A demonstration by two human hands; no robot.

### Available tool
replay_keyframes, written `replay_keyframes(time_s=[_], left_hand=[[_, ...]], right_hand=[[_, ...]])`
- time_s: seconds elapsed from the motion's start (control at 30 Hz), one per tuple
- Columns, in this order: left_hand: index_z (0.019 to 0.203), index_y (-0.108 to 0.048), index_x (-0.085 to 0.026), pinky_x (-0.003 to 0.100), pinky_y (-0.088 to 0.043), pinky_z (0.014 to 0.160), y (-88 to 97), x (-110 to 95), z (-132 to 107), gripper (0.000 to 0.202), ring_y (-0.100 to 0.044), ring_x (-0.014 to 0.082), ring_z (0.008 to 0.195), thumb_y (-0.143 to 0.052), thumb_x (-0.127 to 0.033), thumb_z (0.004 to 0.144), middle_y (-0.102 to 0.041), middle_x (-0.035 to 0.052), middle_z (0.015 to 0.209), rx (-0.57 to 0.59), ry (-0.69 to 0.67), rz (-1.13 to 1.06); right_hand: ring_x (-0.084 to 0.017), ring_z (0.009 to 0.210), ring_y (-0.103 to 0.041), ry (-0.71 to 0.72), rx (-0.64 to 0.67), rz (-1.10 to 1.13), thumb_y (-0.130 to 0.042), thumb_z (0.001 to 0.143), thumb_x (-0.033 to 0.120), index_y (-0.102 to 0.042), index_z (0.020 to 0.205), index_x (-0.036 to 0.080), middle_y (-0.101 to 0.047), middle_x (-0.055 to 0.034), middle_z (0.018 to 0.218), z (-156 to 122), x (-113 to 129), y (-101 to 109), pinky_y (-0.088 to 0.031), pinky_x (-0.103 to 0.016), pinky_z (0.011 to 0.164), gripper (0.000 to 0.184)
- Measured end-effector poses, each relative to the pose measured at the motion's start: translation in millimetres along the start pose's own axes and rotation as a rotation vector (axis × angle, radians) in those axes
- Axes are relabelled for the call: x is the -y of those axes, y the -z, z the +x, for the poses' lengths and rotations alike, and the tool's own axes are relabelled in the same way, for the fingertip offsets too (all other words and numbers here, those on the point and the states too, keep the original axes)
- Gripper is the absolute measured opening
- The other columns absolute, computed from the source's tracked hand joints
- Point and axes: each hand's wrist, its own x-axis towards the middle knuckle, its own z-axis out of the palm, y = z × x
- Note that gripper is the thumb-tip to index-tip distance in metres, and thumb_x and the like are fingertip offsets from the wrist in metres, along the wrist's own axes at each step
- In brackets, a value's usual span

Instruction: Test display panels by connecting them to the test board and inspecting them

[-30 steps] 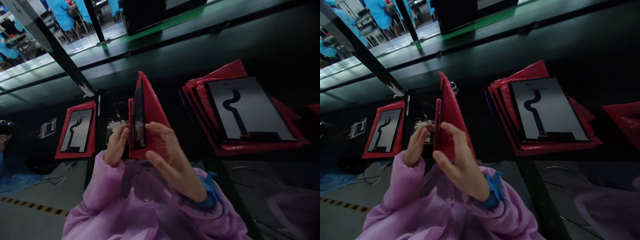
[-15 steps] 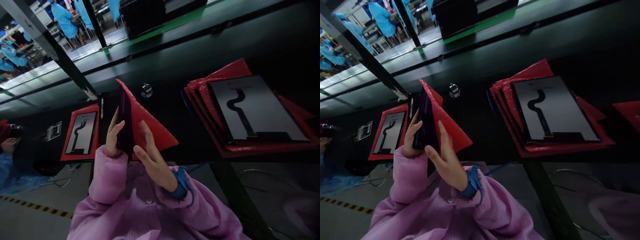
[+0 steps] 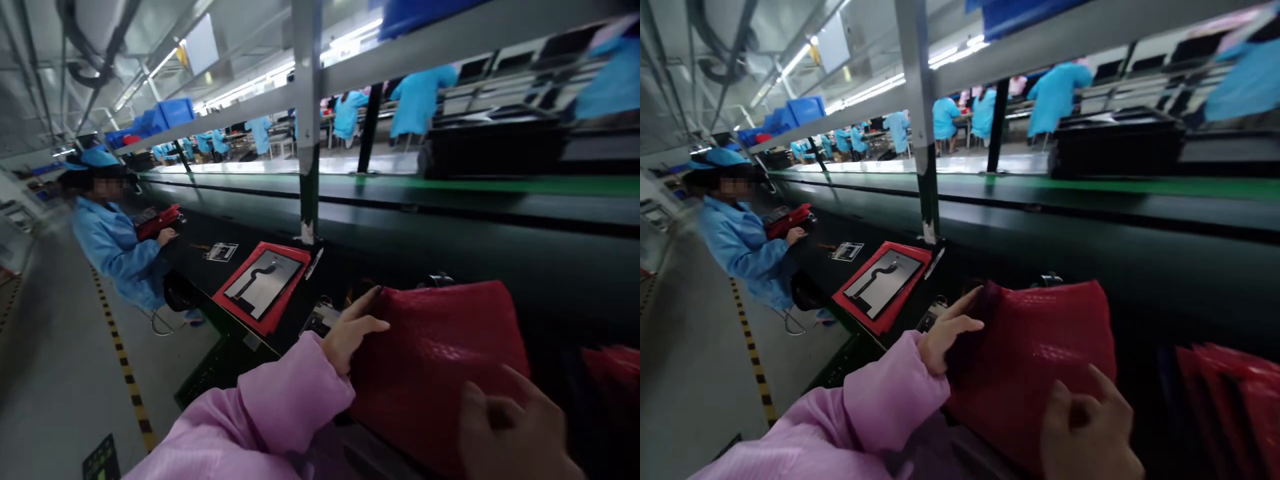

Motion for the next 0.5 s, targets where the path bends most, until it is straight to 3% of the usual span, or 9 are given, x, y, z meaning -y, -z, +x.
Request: replay_keyframes(time_s=[0.07,0.13,0.2,0.27,0.33,0.4,0.5], left_hand=[[0.138,-0.068,-0.025,0.047,-0.031,0.128,0.1,0,-2,0.083,-0.047,0.0350,0.149,-0.076,-0.014,0.056,-0.061,0.0043,0.152,-0.027,0.030,-0.010],[0.140,-0.067,-0.025,0.048,-0.032,0.128,-0.3,0,-3,0.085,-0.050,0.0351,0.146,-0.077,-0.013,0.056,-0.062,0.0042,0.151,-0.040,0.043,-0.007],[0.137,-0.069,-0.027,0.047,-0.030,0.128,-1.0,-1,-5,0.083,-0.052,0.0337,0.145,-0.079,-0.014,0.056,-0.064,0.0033,0.149,-0.015,0.039,0.013],[0.134,-0.071,-0.027,0.045,-0.029,0.128,-1.1,-3,-4,0.078,-0.052,0.0326,0.144,-0.081,-0.016,0.057,-0.066,0.0032,0.145,0.024,0.029,0.036],[0.131,-0.073,-0.026,0.044,-0.029,0.128,0.3,-5,-2,0.075,-0.051,0.0319,0.145,-0.082,-0.017,0.058,-0.067,0.0042,0.143,0.045,0.022,0.044],[0.129,-0.074,-0.024,0.043,-0.032,0.127,3.8,-8,2,0.072,-0.054,0.0316,0.142,-0.081,-0.016,0.058,-0.069,0.0057,0.140,0.028,0.023,0.032],[0.122,-0.076,-0.022,0.043,-0.040,0.121,13.8,-14,10,0.062,-0.065,0.0302,0.128,-0.079,-0.013,0.061,-0.075,0.0073,0.128,-0.034,0.015,0.002]], right_hand=[[-0.047,0.098,-0.068,0.085,-0.077,-0.026,-0.029,0.093,0.074,-0.055,0.148,0.009,-0.068,-0.0290,0.120,2,-14,-6,-0.055,-0.063,0.079,0.089],[-0.048,0.137,-0.053,0.305,-0.110,-0.009,-0.028,0.096,0.066,-0.057,0.147,0.015,-0.062,-0.0305,0.135,4,-31,-14,-0.046,-0.069,0.109,0.078],[-0.037,0.157,-0.033,0.565,-0.003,-0.010,-0.019,0.100,0.055,-0.070,0.131,0.026,-0.058,-0.0243,0.144,7,-53,-26,-0.035,-0.064,0.124,0.067],[-0.036,0.161,-0.024,0.716,0.143,-0.075,-0.005,0.100,0.043,-0.079,0.108,0.024,-0.060,-0.0218,0.143,8,-76,-40,-0.032,-0.067,0.125,0.077],[-0.043,0.159,-0.026,0.683,0.170,-0.173,-0.009,0.098,0.041,-0.080,0.106,0.021,-0.060,-0.0211,0.143,6,-96,-53,-0.035,-0.074,0.118,0.075],[-0.046,0.156,-0.030,0.615,0.165,-0.253,-0.021,0.096,0.044,-0.078,0.116,0.021,-0.057,-0.0201,0.148,1,-107,-62,-0.037,-0.076,0.114,0.065],[-0.045,0.154,-0.034,0.565,0.159,-0.313,-0.031,0.095,0.047,-0.071,0.130,0.020,-0.052,-0.0211,0.153,-6,-104,-68,-0.037,-0.074,0.114,0.060]])
